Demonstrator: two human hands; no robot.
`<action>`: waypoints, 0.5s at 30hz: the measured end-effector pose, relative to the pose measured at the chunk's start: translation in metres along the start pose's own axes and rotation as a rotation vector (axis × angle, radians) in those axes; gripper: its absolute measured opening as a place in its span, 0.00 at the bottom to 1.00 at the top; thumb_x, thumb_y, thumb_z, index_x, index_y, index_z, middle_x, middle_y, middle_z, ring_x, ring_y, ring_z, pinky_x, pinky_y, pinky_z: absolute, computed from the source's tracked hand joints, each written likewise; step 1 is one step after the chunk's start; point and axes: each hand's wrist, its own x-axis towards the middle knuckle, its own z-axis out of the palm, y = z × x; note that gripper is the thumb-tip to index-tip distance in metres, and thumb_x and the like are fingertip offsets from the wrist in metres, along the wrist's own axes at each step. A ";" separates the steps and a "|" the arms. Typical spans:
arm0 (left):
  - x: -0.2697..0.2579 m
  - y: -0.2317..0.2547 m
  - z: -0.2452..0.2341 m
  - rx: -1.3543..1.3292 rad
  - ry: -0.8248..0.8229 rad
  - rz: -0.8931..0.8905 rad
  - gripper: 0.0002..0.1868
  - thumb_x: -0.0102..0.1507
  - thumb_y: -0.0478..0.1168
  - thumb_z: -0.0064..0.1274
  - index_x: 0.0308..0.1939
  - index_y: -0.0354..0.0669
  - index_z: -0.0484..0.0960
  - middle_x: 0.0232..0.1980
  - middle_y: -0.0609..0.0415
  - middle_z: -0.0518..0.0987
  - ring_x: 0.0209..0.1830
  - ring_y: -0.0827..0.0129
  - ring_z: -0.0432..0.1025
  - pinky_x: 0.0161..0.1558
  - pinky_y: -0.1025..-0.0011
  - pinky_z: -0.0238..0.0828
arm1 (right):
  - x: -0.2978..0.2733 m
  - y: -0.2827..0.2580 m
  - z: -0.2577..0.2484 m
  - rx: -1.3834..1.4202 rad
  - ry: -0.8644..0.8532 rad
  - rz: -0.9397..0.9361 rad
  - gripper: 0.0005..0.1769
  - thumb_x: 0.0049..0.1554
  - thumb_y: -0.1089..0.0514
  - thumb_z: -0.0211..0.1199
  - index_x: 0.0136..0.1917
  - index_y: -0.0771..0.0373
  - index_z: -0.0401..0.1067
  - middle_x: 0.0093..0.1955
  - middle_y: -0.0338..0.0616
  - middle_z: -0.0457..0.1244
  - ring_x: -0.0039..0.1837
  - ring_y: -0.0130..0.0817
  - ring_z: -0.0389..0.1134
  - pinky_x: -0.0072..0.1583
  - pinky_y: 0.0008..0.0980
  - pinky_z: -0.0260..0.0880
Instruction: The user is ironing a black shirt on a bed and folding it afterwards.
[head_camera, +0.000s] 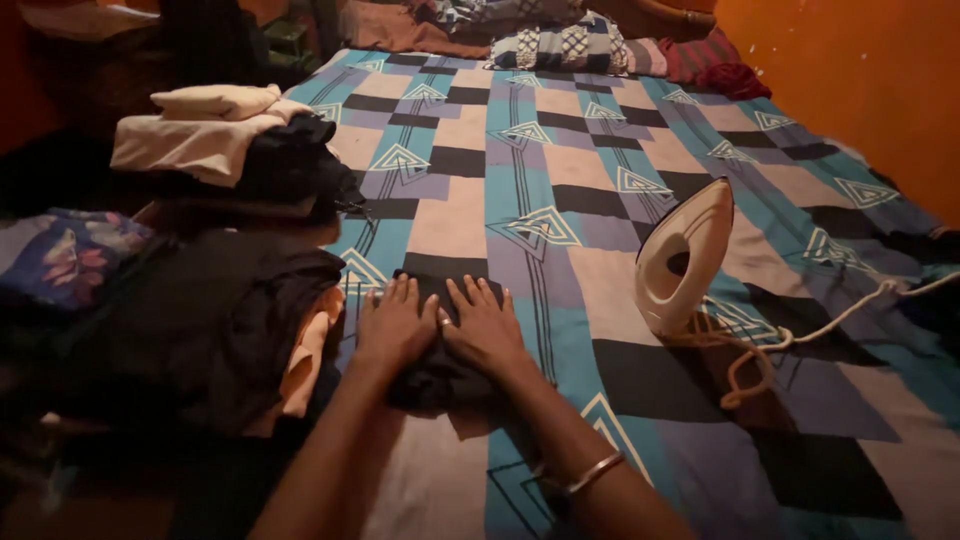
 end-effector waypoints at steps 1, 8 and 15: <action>0.000 -0.002 0.001 0.007 -0.003 0.005 0.40 0.70 0.63 0.28 0.79 0.41 0.54 0.83 0.47 0.49 0.84 0.56 0.43 0.79 0.52 0.31 | -0.002 -0.005 -0.006 0.006 0.003 0.006 0.41 0.61 0.36 0.45 0.83 0.50 0.51 0.84 0.50 0.43 0.84 0.48 0.39 0.78 0.61 0.30; 0.007 0.012 -0.003 0.170 0.067 -0.228 0.42 0.68 0.64 0.32 0.78 0.39 0.53 0.83 0.43 0.45 0.83 0.49 0.38 0.77 0.49 0.26 | -0.003 -0.011 -0.021 0.031 -0.012 0.111 0.41 0.63 0.30 0.42 0.82 0.51 0.50 0.85 0.51 0.40 0.85 0.49 0.37 0.79 0.60 0.30; 0.027 0.015 -0.002 0.176 0.012 0.068 0.35 0.70 0.60 0.28 0.78 0.49 0.57 0.85 0.47 0.46 0.85 0.55 0.40 0.80 0.48 0.28 | 0.004 0.017 -0.019 0.204 -0.098 0.245 0.41 0.63 0.31 0.40 0.83 0.50 0.49 0.85 0.51 0.40 0.85 0.51 0.37 0.79 0.59 0.28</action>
